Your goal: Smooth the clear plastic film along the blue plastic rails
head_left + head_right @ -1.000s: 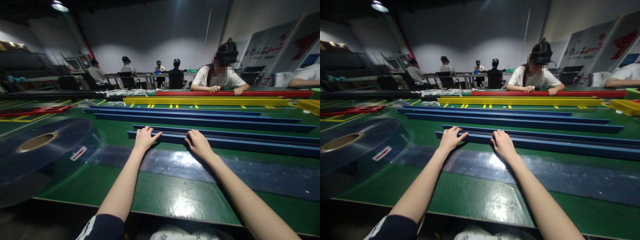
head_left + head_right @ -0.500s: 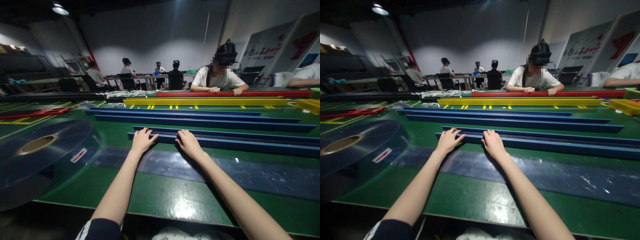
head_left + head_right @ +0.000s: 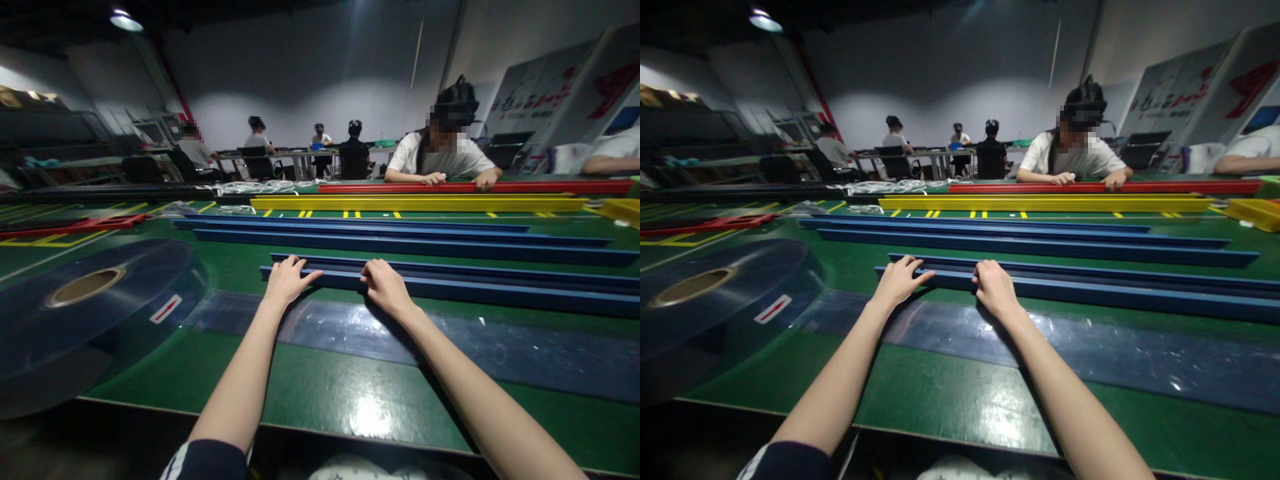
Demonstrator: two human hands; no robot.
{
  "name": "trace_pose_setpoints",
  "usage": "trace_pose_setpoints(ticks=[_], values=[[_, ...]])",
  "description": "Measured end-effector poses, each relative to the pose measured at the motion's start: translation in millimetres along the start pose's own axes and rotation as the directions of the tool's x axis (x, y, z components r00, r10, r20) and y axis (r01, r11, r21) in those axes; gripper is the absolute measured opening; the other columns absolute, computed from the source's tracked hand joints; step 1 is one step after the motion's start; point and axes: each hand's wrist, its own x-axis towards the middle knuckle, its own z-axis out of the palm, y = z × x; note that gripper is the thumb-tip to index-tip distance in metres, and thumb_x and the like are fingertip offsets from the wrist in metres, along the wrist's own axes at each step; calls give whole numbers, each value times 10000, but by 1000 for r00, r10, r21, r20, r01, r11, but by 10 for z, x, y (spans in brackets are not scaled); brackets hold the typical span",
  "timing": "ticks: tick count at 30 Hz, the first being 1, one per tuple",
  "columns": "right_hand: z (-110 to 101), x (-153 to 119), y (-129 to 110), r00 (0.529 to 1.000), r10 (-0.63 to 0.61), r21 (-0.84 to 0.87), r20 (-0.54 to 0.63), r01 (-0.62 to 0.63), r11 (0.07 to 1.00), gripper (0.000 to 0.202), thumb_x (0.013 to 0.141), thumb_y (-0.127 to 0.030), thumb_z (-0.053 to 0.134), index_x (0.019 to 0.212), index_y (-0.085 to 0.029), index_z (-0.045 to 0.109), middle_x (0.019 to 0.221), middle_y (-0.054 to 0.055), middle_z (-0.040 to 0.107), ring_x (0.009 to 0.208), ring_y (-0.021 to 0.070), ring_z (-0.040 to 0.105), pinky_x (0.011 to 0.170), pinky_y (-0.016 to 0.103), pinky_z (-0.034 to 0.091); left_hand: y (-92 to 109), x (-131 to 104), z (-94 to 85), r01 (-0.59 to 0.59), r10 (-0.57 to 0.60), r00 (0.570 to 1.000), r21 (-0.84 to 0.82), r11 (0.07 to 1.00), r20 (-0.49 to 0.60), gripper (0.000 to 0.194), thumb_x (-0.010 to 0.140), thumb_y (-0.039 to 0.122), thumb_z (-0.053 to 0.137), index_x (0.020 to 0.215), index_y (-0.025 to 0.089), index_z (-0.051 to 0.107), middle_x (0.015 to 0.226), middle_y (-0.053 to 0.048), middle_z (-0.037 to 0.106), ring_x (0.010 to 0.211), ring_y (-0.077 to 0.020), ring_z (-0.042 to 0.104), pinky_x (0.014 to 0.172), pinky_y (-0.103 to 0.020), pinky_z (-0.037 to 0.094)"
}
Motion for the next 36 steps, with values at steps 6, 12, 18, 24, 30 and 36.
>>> trace_pose_setpoints(ticks=[6, 12, 18, 24, 30, 36], values=[[3, -20, -1, 1000, -5, -23, -18, 4, 1000, 91, 817, -124, 469, 794, -200, 514, 851, 47, 586, 831, 181, 496, 661, 258, 350, 4, -2, -2, 16, -16, 1000, 9, 1000, -12, 629, 816, 666, 357, 1150, 191, 599, 1150, -92, 573, 1063, -263, 530, 886, -390, 382], [2, -41, -8, 999, -15, -23, -28, 14, 1000, 84, 847, -154, 461, 803, -198, 517, 857, 54, 588, 846, 192, 489, 684, 270, 360, 5, -2, -3, 22, -22, 1000, 4, 1000, -20, 636, 810, 674, 361, 1114, 183, 626, 1129, -84, 582, 1030, -250, 552, 875, -381, 389], [-9, -78, 13, 998, -65, -8, -17, 65, 998, 121, 882, -215, 429, 877, -191, 547, 894, 71, 587, 865, 202, 482, 730, 293, 386, -2, 4, -7, 30, -30, 999, 5, 1000, -10, 641, 809, 679, 355, 1115, 189, 632, 1108, -75, 591, 1010, -245, 566, 867, -375, 394], [-52, -112, 71, 997, -81, 1, 12, 81, 997, 200, 897, -220, 404, 1015, -180, 561, 966, 85, 600, 934, 204, 491, 776, 309, 402, -27, 20, 6, 24, -23, 1000, 15, 1000, -8, 654, 806, 688, 343, 1112, 189, 635, 1117, -79, 589, 996, -247, 573, 857, -374, 403], [-173, -143, 207, 998, -65, -83, 23, 67, 994, 224, 901, -322, 425, 941, -176, 590, 927, 79, 617, 880, 197, 511, 781, 315, 389, -19, 14, 7, 15, -15, 1000, 27, 1000, -14, 650, 811, 682, 339, 1124, 192, 630, 1118, -78, 590, 990, -249, 574, 859, -376, 404], [-356, -157, 302, 1000, 12, -144, 12, -10, 990, 281, 911, -367, 397, 841, -196, 609, 862, 62, 624, 834, 191, 514, 724, 299, 368, -32, 20, 3, 15, -16, 1000, 31, 999, 2, 661, 816, 680, 321, 1144, 188, 616, 1113, -86, 591, 984, -256, 576, 861, -388, 401]])
